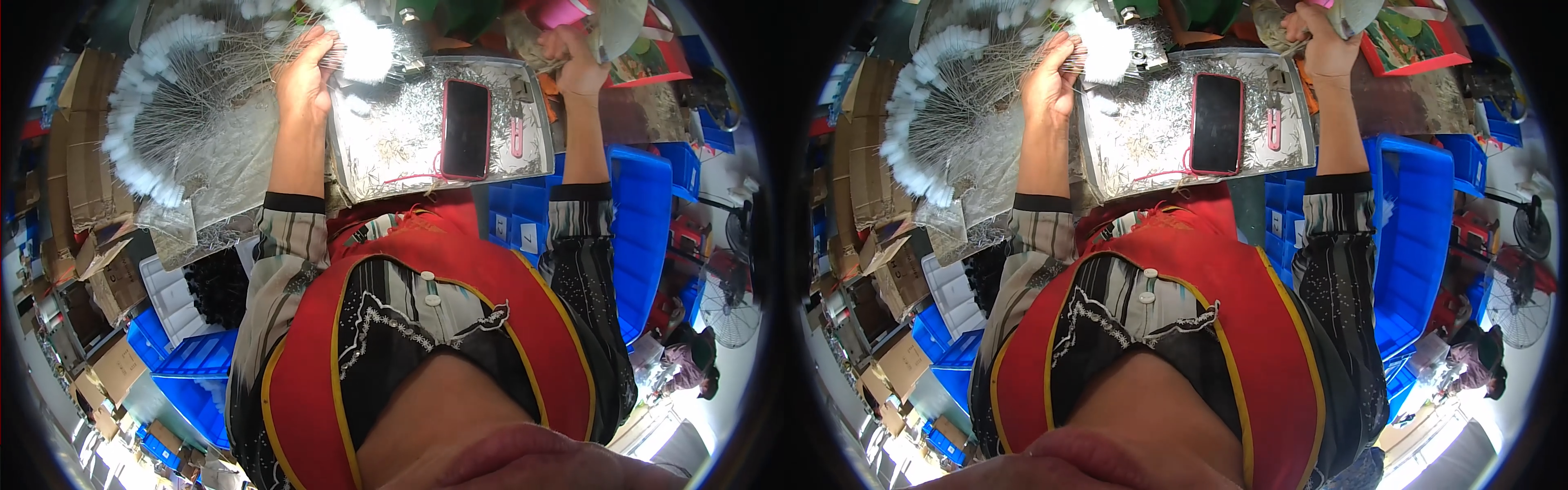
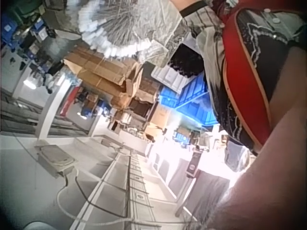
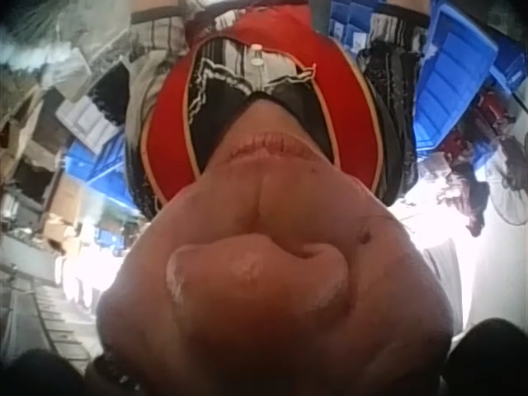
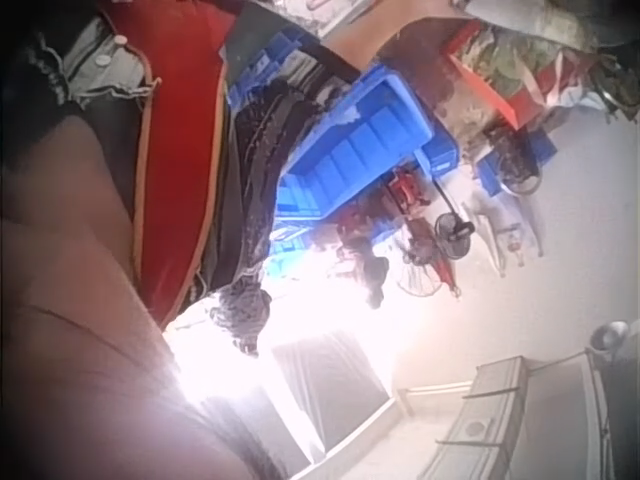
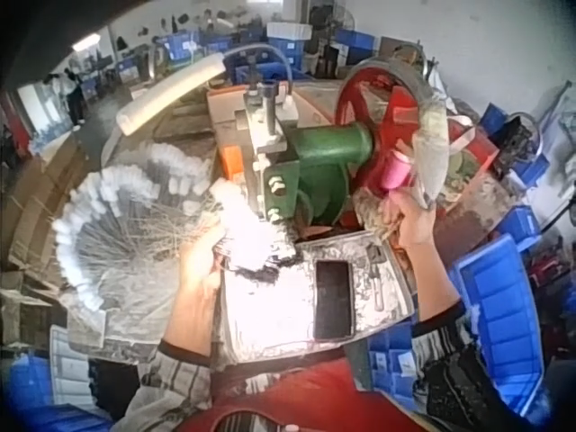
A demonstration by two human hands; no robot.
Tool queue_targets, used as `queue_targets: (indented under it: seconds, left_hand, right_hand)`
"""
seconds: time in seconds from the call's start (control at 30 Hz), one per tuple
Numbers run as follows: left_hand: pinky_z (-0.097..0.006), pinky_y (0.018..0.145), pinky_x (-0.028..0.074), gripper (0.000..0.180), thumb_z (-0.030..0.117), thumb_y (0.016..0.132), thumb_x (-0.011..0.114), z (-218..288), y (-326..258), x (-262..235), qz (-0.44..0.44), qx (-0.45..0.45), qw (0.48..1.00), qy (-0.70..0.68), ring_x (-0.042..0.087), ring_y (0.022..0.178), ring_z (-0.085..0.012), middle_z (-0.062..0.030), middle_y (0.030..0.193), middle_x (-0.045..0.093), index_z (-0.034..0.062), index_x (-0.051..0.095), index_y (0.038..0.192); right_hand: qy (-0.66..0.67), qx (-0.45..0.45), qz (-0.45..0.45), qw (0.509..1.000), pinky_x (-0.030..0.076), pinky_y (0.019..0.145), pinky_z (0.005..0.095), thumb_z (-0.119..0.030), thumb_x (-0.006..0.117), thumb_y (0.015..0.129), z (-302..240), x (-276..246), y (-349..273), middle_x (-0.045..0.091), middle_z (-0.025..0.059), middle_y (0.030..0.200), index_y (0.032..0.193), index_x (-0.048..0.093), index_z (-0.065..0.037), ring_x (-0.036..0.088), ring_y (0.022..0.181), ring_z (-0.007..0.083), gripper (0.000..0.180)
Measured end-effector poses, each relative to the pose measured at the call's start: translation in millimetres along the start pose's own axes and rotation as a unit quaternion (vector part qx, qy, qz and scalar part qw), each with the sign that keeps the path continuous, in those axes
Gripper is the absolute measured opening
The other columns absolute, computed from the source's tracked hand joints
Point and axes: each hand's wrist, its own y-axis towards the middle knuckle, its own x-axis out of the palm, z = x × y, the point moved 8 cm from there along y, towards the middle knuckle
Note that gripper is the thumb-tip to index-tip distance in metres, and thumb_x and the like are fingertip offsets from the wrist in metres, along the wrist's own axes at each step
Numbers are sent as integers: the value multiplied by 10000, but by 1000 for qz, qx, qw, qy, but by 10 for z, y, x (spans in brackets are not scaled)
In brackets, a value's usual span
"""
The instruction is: Bundling and sorting white brush components with metal stems and placing them into a storage crate.
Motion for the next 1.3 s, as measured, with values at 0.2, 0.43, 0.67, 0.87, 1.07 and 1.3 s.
queue_targets:
  seconds: [0.2, 0.43, 0.67, 0.87, 1.07, 1.3]
  left_hand:
    - [-267, 635, 508, 345, -1, 719, 604, -13, -13, -76, 38, 41, 998, -25, 603, 705, -192, -139, 864, 605, -65, 489, 1038]
    - [-249, 598, 506, 359, -4, 722, 596, 7, 24, -55, 52, 60, 997, -4, 601, 692, -196, -146, 865, 599, -68, 472, 1052]
    - [-252, 597, 507, 357, 1, 727, 594, 36, 3, -13, 55, 69, 996, 0, 600, 688, -195, -152, 867, 595, -80, 468, 1050]
    - [-274, 648, 510, 359, -10, 717, 600, 95, -45, 48, 43, 74, 996, -11, 603, 710, -200, -155, 877, 594, -84, 470, 1043]
    - [-300, 709, 501, 352, -62, 719, 563, 88, -9, 87, -50, 44, 997, -33, 600, 825, -237, -168, 920, 584, -91, 458, 1054]
    - [-297, 704, 500, 332, -48, 726, 567, 37, 24, 33, -10, 31, 998, -50, 606, 798, -235, -176, 916, 586, -92, 466, 1039]
  right_hand:
    - [-26, 195, 1, 980, 408, 572, 309, -85, 549, 716, -51, -47, 186, 417, 78, 495, 536, 446, -11, 463, 505, 206, 221]
    - [-158, 152, -13, 976, 392, 446, 306, -167, 530, 715, -375, 33, 284, 419, 65, 437, 493, 432, -55, 457, 396, 199, 267]
    - [-57, 225, -28, 972, 387, 549, 283, -123, 539, 737, -147, -85, 293, 404, 54, 525, 557, 453, -16, 446, 506, 182, 226]
    - [-63, 8, 17, 998, 411, 531, 307, -83, 537, 724, -81, 50, -14, 398, 64, 490, 568, 466, -6, 429, 454, 178, 188]
    - [-28, 167, 13, 986, 407, 531, 312, -71, 528, 727, -176, -27, 191, 374, 49, 475, 506, 425, -33, 411, 447, 176, 246]
    - [-47, 205, -6, 978, 392, 563, 297, -99, 534, 735, -163, -19, 206, 359, 34, 478, 502, 420, -41, 406, 479, 161, 267]
